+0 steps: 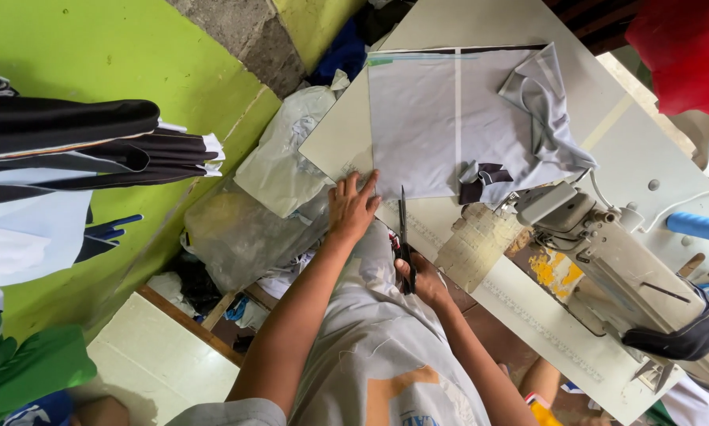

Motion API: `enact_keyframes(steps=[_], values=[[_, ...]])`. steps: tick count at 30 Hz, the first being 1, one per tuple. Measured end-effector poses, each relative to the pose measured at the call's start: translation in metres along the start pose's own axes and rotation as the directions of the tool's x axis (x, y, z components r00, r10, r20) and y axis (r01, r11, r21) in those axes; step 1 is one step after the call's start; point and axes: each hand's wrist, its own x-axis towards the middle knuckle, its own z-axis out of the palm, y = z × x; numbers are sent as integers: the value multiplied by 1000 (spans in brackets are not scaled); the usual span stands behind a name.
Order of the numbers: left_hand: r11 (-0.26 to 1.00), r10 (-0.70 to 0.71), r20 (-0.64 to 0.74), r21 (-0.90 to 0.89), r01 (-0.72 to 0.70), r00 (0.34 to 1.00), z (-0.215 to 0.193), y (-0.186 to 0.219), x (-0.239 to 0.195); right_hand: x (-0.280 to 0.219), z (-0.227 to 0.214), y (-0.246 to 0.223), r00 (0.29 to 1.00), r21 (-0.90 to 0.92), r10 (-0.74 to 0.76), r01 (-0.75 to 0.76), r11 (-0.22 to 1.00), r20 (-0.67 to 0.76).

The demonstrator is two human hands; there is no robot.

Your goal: Cutting out fabric patterns using scissors on a sewing table in a factory setting.

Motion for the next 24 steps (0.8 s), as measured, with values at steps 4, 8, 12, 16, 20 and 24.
enact_keyframes(steps=[4,8,12,16,20,24], values=[[1000,2,-1,11,-2,1000,-1,-1,1,10,0,4,999,-88,33,-30,996,33],[1000,9,-6,16,-9,1000,-2,-1,2,11,0,-2,994,-127,99,-93,987,37],[999,20,-41,30,-19,999,2,-2,1,5,0,-13,991,-104,127,-124,987,28],[999,24,-47,33,-22,999,7,-4,2,5,-1,-15,991,-131,133,-128,983,27],[1000,27,-49,17,-26,998,5,-5,2,-1,-1,-29,991,-101,127,-123,987,30],[1000,27,-37,14,-26,999,9,-6,2,-3,2,-34,990,-112,141,-137,984,29]])
